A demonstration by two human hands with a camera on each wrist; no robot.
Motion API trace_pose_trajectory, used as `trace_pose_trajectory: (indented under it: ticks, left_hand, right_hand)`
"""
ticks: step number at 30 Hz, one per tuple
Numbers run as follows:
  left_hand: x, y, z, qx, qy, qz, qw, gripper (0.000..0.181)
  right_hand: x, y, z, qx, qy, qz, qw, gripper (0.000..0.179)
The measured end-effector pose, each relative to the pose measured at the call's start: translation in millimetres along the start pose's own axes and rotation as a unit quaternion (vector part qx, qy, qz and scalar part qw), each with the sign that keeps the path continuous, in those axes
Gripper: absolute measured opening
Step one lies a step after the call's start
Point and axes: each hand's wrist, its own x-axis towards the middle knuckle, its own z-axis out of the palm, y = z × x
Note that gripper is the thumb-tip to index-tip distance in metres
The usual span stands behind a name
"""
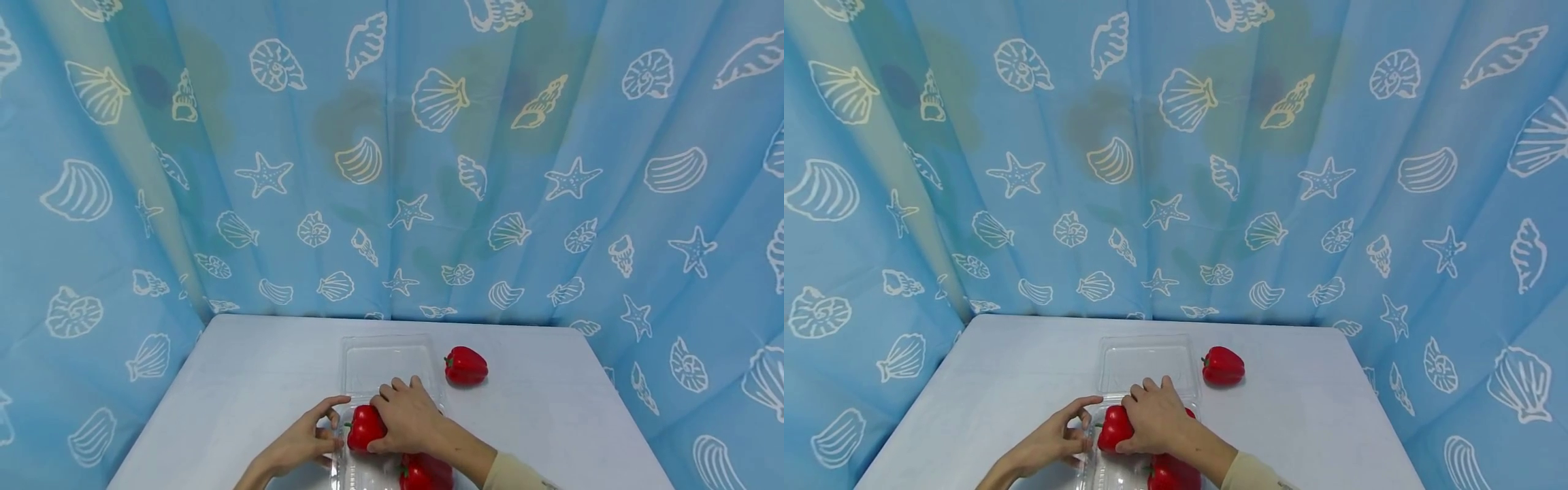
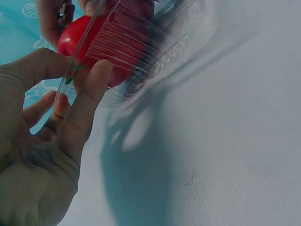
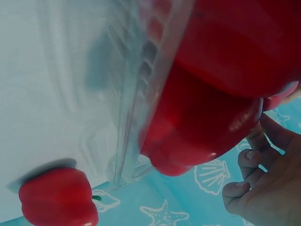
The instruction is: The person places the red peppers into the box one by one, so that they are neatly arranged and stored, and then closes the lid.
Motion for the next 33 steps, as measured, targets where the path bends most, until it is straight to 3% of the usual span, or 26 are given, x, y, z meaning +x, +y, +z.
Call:
trace_pose_trajectory:
  ticks: [19, 33]
  left_hand:
    - [-1.4, 1.4, 0.6, -0.013, -0.008, 0.009, 0.9998, 0.069]
    - [-0.4, 0.8, 2.2, -0.006, -0.001, 0.011, 0.9999, 0.07]
  right_hand:
    - [-3.9, 7.6, 3.7, 0.068, -0.006, 0.0, 0.9977, 0.072]
    - [-4.6, 9.4, 4.7, 0.087, -0.008, 0.007, 0.9961, 0.074]
